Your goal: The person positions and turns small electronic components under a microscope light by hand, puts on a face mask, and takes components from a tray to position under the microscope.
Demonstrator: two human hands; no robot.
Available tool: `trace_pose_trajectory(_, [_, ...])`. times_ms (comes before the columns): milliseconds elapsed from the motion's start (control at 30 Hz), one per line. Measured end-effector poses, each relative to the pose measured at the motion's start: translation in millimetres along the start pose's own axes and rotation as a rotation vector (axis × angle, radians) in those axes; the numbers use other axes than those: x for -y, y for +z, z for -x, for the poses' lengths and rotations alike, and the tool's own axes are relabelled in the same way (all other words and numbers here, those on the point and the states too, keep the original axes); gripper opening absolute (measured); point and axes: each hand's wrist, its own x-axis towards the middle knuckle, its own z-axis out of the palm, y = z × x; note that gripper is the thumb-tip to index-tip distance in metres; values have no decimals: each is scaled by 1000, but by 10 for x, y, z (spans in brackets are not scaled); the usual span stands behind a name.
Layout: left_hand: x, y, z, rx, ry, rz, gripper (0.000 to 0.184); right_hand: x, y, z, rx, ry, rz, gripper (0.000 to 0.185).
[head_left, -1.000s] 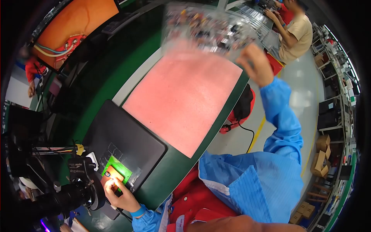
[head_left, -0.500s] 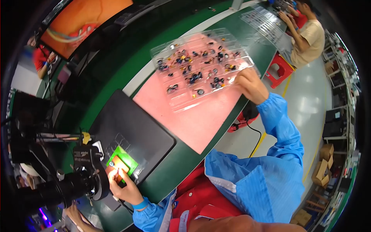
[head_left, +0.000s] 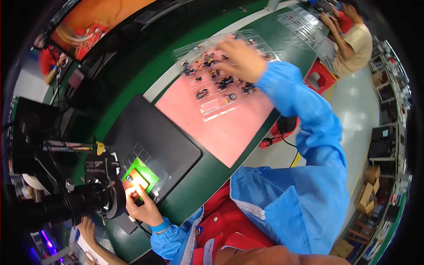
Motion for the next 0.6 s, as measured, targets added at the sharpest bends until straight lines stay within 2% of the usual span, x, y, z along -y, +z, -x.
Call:
trace_pose_trajectory(33, [24,5,-2,-18,23,-3,10,-36,249,-138,-38,7,70,50])
trace_pose_trajectory(133, [4,9,5,-29,36,7,9,258,447,-421,124,161,167,55])
trace_pose_trajectory(233, [15,18,5,-49,34,15,9,347,778,-470,3,219,290,53])
trace_pose_trajectory(333, [-30,11,3,-54,5,46,10,374,903,-497,-7,275,368,54])
trace_pose_trajectory(467, [-17,3,7,-51,9,55,10,355,991,-527,-22,301,366,61])
trace_pose_trajectory(533, [-31,4,6,-47,5,82,10,335,973,-569,-72,384,210,65])
trace_pose_trajectory(600, [-32,5,4,-47,23,77,10,335,950,-597,-88,428,182,65])
